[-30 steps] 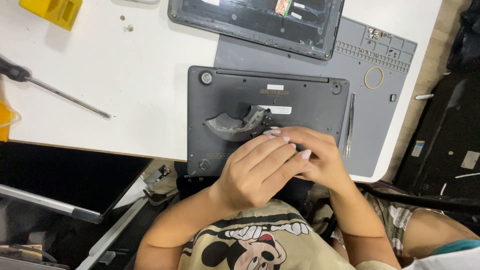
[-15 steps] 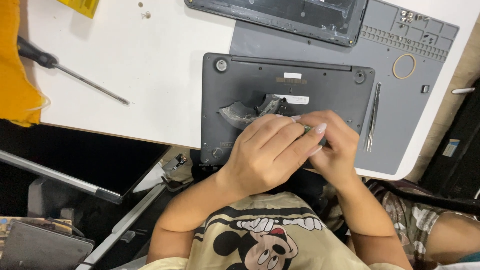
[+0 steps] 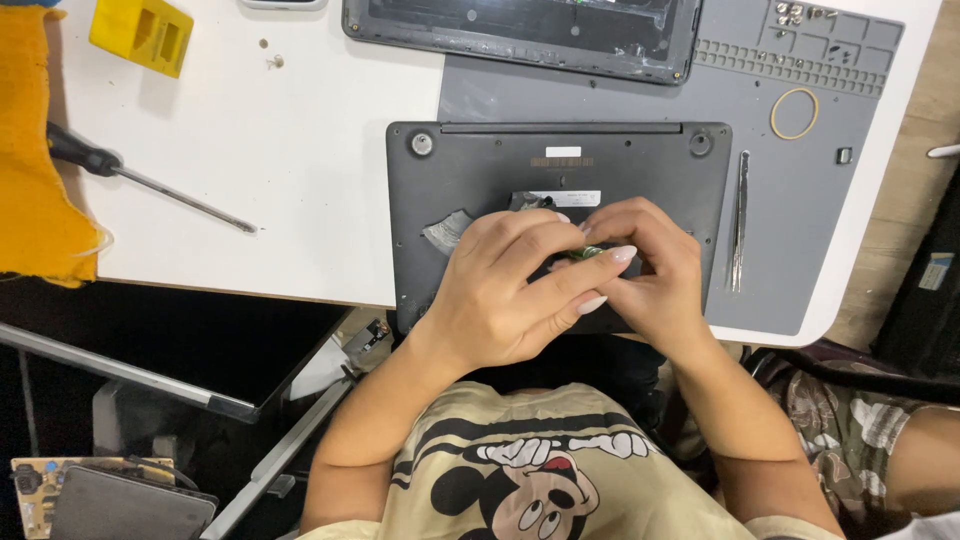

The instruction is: The person uses a green screwdriver to remove screws from the back cover of a laptop. They then use their hands to detach a small plastic component from the laptop casing and place it on the table.

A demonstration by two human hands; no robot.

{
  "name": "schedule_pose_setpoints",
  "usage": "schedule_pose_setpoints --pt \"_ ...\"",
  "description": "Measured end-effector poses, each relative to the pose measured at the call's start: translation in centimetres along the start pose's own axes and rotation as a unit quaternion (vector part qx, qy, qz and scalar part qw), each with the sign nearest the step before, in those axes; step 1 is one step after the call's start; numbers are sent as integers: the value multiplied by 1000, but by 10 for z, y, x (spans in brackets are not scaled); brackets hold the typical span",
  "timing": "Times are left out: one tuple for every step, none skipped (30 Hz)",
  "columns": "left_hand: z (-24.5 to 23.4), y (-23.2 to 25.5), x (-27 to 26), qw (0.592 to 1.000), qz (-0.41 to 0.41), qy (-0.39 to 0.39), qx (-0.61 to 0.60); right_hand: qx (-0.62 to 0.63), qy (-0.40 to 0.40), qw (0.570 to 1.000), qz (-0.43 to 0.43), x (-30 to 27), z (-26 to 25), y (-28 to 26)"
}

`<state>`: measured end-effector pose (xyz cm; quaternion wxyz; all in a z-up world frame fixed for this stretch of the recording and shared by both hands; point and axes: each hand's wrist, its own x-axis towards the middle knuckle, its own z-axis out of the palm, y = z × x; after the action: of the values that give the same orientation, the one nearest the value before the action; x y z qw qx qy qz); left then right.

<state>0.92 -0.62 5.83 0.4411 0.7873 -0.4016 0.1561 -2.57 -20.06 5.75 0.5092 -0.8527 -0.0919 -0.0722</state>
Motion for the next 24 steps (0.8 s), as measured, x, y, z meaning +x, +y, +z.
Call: schedule_pose_setpoints --pt "-1 0 -1 1000 -1 -3 0 2 1 1000 3 -1 2 -1" --pt "-1 -1 -1 1000 1 -3 2 -6 12 1000 -11 -3 4 -3" --pt "-2 -1 -1 1000 3 -2 5 -15 24 999 -24 -4 6 -4" --pt "-3 -2 -2 1000 3 -5 4 -13 25 999 -22 -1 2 -2" --pt "-4 -2 -2 1000 0 -7 13 -11 -11 999 -41 1 -1 -1" --pt "-6 -3 -2 1000 -2 -10 22 -9 -46 997 -61 4 -4 1" --pt "-7 -3 -3 1000 0 -13 22 -9 -44 997 -60 7 -7 9" --pt "-8 -4 -2 1000 1 -13 21 -2 -92 992 -86 11 -11 16" --pt "-10 -4 -2 1000 2 -13 20 5 -140 984 -111 14 -14 24" --pt "-10 -4 -2 1000 5 -15 20 4 -137 984 -111 19 -18 25" --pt "-10 -3 -2 1000 3 -15 22 42 -188 975 -107 24 -23 27" --pt "-11 -3 -2 1000 2 -15 26 81 -239 962 -105 29 -26 28" --pt "-12 -1 -1 1000 5 -17 26 81 -236 963 -106 28 -25 25" --pt "-14 1 0 999 0 -14 32 81 -227 967 -84 26 -24 23" --pt "-15 3 1 999 -4 -10 38 82 -218 971 -61 25 -22 21" --pt "-16 5 3 999 -1 -12 39 82 -215 971 -62 19 -17 16" --pt "-17 6 4 998 -6 -2 59 69 -151 985 -57 12 -11 12" --pt "-18 9 5 997 -14 9 80 56 -89 993 -50 6 -6 7" --pt "-17 9 5 997 -14 8 81 58 -89 993 -50 2 1 4" --pt "-16 9 5 996 -12 14 90 25 -22 998 -51 -3 8 0" --pt "-15 10 4 995 -9 20 100 -8 45 998 -50 -8 16 -4" --pt "-14 11 3 995 -7 17 98 -8 48 998 -48 -11 20 -2" --pt "-14 13 2 995 -4 11 100 -20 76 995 -54 -14 24 0" --pt "-12 14 2 995 2 7 102 -35 105 992 -62 -15 28 3"
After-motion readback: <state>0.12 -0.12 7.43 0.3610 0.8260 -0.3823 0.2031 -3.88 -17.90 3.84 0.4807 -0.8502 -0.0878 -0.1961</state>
